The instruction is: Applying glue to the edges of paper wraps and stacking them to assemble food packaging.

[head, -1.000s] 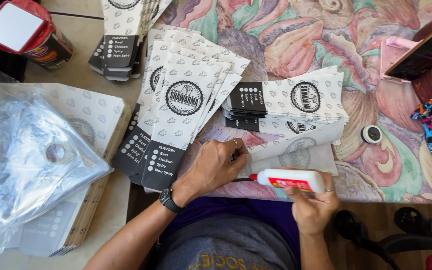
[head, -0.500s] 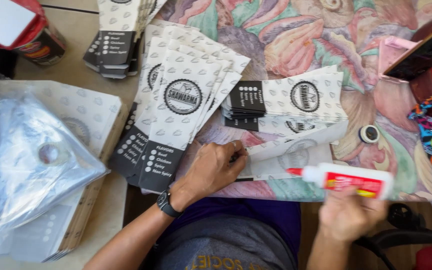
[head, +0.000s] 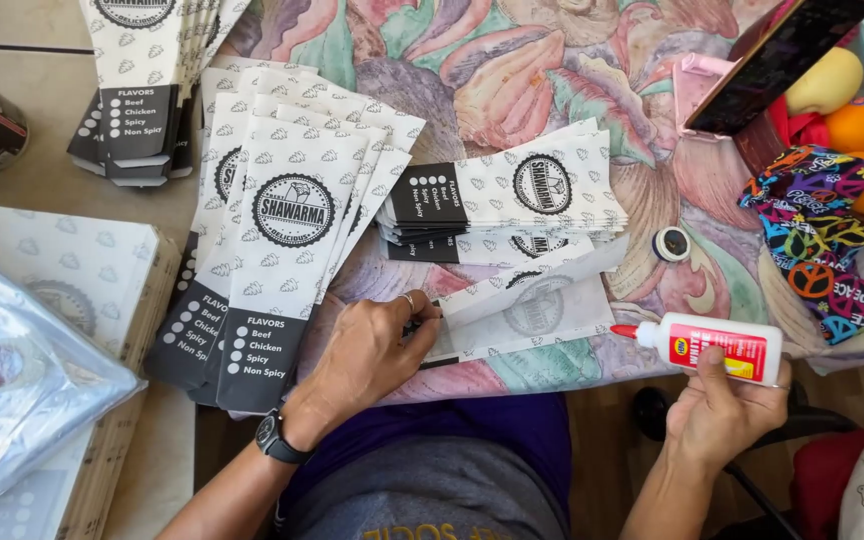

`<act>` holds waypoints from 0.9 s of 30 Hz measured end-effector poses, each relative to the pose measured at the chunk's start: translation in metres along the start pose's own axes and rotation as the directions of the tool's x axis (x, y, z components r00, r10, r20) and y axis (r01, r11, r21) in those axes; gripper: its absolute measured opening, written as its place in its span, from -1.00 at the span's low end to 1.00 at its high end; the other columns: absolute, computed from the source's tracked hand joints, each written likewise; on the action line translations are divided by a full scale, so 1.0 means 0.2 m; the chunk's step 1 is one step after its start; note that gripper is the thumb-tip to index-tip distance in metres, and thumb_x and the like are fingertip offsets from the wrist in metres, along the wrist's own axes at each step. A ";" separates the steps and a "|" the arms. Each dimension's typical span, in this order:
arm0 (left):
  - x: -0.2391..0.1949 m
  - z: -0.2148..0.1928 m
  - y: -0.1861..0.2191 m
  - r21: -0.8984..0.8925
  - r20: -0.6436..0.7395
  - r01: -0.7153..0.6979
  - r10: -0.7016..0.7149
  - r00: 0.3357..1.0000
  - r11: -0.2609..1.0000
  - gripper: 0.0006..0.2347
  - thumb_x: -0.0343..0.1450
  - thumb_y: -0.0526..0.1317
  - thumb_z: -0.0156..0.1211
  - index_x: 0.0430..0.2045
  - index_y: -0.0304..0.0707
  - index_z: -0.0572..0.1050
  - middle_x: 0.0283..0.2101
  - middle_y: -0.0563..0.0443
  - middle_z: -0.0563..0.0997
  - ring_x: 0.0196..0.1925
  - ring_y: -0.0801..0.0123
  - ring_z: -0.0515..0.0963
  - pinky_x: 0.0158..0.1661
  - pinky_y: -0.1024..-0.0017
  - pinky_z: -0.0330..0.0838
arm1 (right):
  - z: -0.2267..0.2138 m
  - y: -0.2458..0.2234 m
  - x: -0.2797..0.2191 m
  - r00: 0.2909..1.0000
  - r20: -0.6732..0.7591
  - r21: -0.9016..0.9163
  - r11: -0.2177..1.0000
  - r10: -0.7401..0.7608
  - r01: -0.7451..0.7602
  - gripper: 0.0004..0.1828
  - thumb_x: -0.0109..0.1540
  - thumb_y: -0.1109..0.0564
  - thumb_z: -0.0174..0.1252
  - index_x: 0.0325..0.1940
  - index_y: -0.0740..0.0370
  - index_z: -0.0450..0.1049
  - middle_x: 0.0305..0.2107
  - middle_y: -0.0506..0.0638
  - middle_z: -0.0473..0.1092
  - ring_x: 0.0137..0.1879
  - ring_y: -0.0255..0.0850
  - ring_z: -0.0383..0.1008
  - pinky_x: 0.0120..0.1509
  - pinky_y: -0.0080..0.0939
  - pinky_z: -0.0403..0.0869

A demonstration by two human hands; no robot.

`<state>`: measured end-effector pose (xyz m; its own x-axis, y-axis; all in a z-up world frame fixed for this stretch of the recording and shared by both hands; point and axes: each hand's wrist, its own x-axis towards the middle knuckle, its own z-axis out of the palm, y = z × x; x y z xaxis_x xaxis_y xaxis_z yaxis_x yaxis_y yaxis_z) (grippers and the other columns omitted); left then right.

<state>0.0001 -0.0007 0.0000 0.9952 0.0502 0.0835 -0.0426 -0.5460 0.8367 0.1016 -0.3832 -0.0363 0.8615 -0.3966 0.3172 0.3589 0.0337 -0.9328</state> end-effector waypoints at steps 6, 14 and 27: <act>-0.04 0.00 0.04 0.092 -0.001 -0.041 0.041 0.999 0.995 -0.94 0.44 -0.28 0.12 -0.37 -0.21 0.54 -0.78 0.04 0.48 -0.84 0.25 0.34 -0.70 0.23 0.22 | 0.02 0.01 0.04 0.975 -0.010 0.099 0.970 0.224 -0.222 -0.63 0.22 0.32 0.28 0.12 0.34 0.50 0.07 0.14 0.54 0.16 -0.12 0.62 0.30 0.01 0.67; -0.15 0.17 -0.09 0.342 -0.084 -0.451 0.505 0.859 0.824 -0.87 0.44 -0.39 0.22 -0.19 -0.43 0.62 0.09 -0.51 0.58 0.17 -0.27 0.59 0.11 0.04 0.57 | 0.08 -0.13 0.16 0.903 0.149 -0.692 0.695 0.402 -0.195 -0.37 0.40 0.10 0.19 0.57 0.11 0.26 -0.12 0.10 0.49 -0.23 -0.22 0.46 -0.43 -0.25 0.36; -0.18 0.26 -0.11 0.386 -0.086 -0.451 0.518 0.851 0.805 -0.88 0.51 -0.32 0.18 -0.16 -0.34 0.61 0.15 -0.60 0.50 0.26 -0.42 0.48 0.25 -0.15 0.41 | 0.49 -0.20 -0.42 0.192 0.967 -0.072 0.542 -0.167 0.837 -0.47 0.35 0.11 0.12 0.41 0.22 0.30 0.37 0.17 0.28 0.53 0.11 0.21 0.67 0.25 0.14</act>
<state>-0.0303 -0.0333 -0.0495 0.8173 -0.1684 0.5510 -0.4493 -0.7850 0.4266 0.0500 -0.2608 -0.0098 0.4528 0.8056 0.3821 0.8897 -0.3801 -0.2529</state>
